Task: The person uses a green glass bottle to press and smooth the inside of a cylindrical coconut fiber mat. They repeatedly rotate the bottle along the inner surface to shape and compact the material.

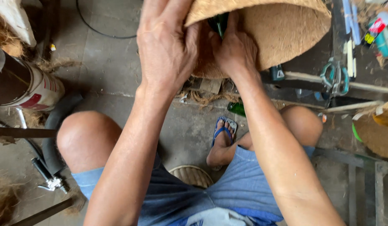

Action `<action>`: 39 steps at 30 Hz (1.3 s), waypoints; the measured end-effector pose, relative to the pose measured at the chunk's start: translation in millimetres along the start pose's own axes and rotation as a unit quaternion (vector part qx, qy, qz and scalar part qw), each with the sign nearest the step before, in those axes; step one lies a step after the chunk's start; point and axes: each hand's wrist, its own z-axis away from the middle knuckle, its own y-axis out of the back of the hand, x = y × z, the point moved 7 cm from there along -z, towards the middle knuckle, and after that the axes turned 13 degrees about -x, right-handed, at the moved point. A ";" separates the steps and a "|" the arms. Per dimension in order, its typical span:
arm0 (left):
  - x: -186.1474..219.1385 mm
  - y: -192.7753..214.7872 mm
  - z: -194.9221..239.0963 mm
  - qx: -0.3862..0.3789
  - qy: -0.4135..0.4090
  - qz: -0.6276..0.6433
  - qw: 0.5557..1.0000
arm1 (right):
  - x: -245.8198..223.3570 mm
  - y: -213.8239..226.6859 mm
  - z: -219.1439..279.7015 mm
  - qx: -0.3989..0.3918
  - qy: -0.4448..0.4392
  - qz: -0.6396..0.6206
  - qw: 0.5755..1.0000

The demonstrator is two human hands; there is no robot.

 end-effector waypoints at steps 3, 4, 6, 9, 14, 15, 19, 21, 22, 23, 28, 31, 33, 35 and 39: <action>-4.5 -6.2 0.7 -0.005 -0.008 -0.018 1.000 | -11.0 13.6 7.6 -0.008 -0.071 -0.041 0.997; -4.5 -4.2 3.0 -0.005 -0.011 -0.021 1.000 | -6.5 5.5 4.4 -0.005 -0.069 -0.045 0.997; -11.0 -10.1 7.1 -0.032 0.041 0.017 0.999 | 0.6 5.2 4.4 0.094 -0.015 0.004 0.995; -8.2 -5.0 7.3 -0.011 0.024 0.025 0.999 | -3.7 -4.3 -3.4 -0.019 -0.058 0.041 0.997; -17.2 -3.2 10.0 -0.017 0.023 0.044 0.999 | -2.9 0.5 -9.5 0.043 -0.048 0.029 0.997; -18.4 -5.6 12.0 -0.022 0.032 0.057 0.998 | -1.3 -7.8 -7.4 0.009 -0.089 0.008 0.996; -25.3 -5.8 10.6 -0.014 0.024 0.048 0.998 | -3.2 -5.9 -14.7 0.039 -0.028 0.024 0.999; -34.1 -14.0 19.2 -0.028 0.038 0.054 0.997 | -2.7 -3.1 -0.4 0.155 0.000 0.044 0.987; -30.6 -12.6 18.4 -0.030 0.041 0.059 0.997 | -8.0 -0.3 0.8 0.151 -0.005 0.047 0.987; -26.0 -9.5 17.5 -0.022 0.040 0.073 0.996 | -7.4 -8.0 -2.8 0.058 -0.051 0.054 0.996; -34.9 -10.8 13.6 -0.024 0.067 0.052 0.996 | -12.1 4.0 -3.2 0.132 0.001 0.042 0.990; -24.2 -3.7 12.9 0.005 0.010 0.076 0.997 | 0.7 -9.1 -6.3 -0.027 -0.125 0.059 0.990; -32.2 -10.8 11.9 -0.021 0.050 0.045 0.998 | -4.7 14.9 -7.3 0.108 -0.007 0.039 0.993; -31.4 -4.5 11.6 -0.013 0.050 0.056 0.997 | -19.3 2.0 -9.8 0.022 -0.075 0.043 0.996; -34.1 -9.9 14.4 -0.013 0.039 0.058 0.997 | -12.3 12.5 -7.1 0.053 -0.028 0.027 0.998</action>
